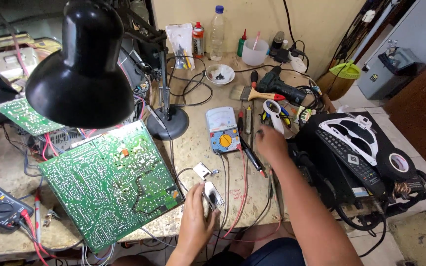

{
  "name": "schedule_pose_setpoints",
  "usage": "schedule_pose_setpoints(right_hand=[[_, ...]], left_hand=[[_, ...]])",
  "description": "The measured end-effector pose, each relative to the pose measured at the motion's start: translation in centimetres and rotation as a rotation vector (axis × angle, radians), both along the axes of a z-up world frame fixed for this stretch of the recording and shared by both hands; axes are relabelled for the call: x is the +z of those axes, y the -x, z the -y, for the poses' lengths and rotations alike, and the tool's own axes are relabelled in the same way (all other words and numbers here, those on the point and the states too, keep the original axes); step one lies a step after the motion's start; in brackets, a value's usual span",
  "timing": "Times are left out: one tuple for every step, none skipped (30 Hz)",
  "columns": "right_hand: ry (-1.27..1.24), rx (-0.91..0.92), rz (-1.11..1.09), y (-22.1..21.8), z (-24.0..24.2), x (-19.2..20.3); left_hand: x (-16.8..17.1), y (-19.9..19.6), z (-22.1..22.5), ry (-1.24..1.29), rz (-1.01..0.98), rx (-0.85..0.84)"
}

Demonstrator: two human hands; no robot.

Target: Mounting an electronic component to a heatsink using a screwdriver and testing the assembly with a multimeter on an electronics repair bench.

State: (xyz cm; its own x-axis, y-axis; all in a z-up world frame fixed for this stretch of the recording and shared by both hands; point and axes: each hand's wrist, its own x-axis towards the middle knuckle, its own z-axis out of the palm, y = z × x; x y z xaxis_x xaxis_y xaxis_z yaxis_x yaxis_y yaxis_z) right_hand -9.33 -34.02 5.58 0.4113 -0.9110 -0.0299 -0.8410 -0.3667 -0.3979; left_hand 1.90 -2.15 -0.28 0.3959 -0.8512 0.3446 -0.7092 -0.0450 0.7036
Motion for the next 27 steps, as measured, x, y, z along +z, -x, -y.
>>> schedule_pose_setpoints(right_hand=[[-0.010,-0.046,-0.021,-1.3,2.5,-0.3],[-0.006,-0.048,-0.013,-2.3,3.2,0.6],[-0.029,-0.057,0.002,-3.3,4.0,1.6],[-0.053,-0.064,0.017,-4.3,4.8,2.6],[-0.050,-0.064,0.026,-5.2,6.0,3.0],[-0.008,-0.092,-0.100,-6.2,7.2,3.2],[0.035,-0.120,-0.226,-7.3,8.4,3.5],[0.038,-0.114,-0.216,-7.5,10.0,3.1],[0.060,-0.055,-0.310,-7.9,11.7,2.8],[0.083,0.004,-0.402,-8.3,13.4,2.4],[0.087,0.011,-0.391,-8.7,14.0,2.8],[0.018,0.043,-0.448,-9.0,14.6,3.2],[-0.050,0.075,-0.505,-9.3,15.3,3.6],[-0.049,0.082,-0.506,-9.6,16.3,2.6],[0.018,0.075,-0.514,-10.0,17.4,1.5],[0.077,0.066,-0.528,-9.9,18.1,0.1],[0.072,0.073,-0.535,-10.3,18.7,-0.1],[0.122,0.114,-0.592,-10.4,19.1,-0.3],[0.173,0.157,-0.648,-10.4,19.6,-0.5],[0.167,0.156,-0.654,-10.4,19.4,0.7],[0.169,0.184,-0.617,-10.4,19.3,1.9],[0.165,0.206,-0.578,-9.9,19.0,3.0],[0.153,0.198,-0.583,-10.0,18.9,3.7],[0.118,0.099,-0.602,-10.1,18.9,4.7],[0.083,0.000,-0.619,-10.2,19.0,5.7],[0.080,-0.010,-0.621,-9.9,19.3,5.7],[0.025,-0.053,-0.688,-9.5,19.7,5.6]], left_hand=[[-0.3,0.0,-0.1,-0.008,0.025,-0.001],[0.0,0.2,-0.3,-0.004,0.033,-0.003],[0.3,0.4,-0.5,-0.003,0.011,0.009],[0.5,0.7,-0.7,-0.002,-0.009,0.023],[0.8,0.9,-0.6,0.002,-0.001,0.022],[1.1,1.1,-0.6,-0.051,-0.017,0.049],[1.4,1.2,-0.6,-0.104,-0.033,0.075],[1.1,1.2,-0.5,-0.101,-0.024,0.083],[0.8,1.1,-0.4,-0.105,-0.024,0.084],[0.5,1.0,-0.3,-0.110,-0.021,0.085],[-0.6,0.8,-0.1,-0.107,-0.011,0.094],[-1.7,0.8,0.2,-0.130,-0.043,0.120],[-2.9,0.8,0.5,-0.152,-0.075,0.146],[-3.4,0.5,0.7,-0.151,-0.077,0.154],[-3.9,0.2,0.8,-0.154,-0.079,0.105],[-4.5,0.3,0.7,-0.164,-0.087,0.053],[-4.7,0.2,0.7,-0.170,-0.095,0.057],[-4.9,0.2,0.7,-0.132,-0.093,0.068],[-5.1,0.3,0.7,-0.094,-0.091,0.079],[-4.9,0.3,0.8,-0.099,-0.097,0.076],[-4.7,0.4,0.9,-0.079,-0.111,0.099],[-4.5,0.5,0.8,-0.062,-0.123,0.115],[-4.4,0.7,0.5,-0.072,-0.127,0.105],[-4.3,0.7,0.5,-0.052,-0.138,0.109],[-4.2,0.7,0.4,-0.031,-0.150,0.113],[-4.0,0.7,0.5,-0.032,-0.151,0.103],[-3.7,0.7,0.5,-0.025,-0.140,0.114]])
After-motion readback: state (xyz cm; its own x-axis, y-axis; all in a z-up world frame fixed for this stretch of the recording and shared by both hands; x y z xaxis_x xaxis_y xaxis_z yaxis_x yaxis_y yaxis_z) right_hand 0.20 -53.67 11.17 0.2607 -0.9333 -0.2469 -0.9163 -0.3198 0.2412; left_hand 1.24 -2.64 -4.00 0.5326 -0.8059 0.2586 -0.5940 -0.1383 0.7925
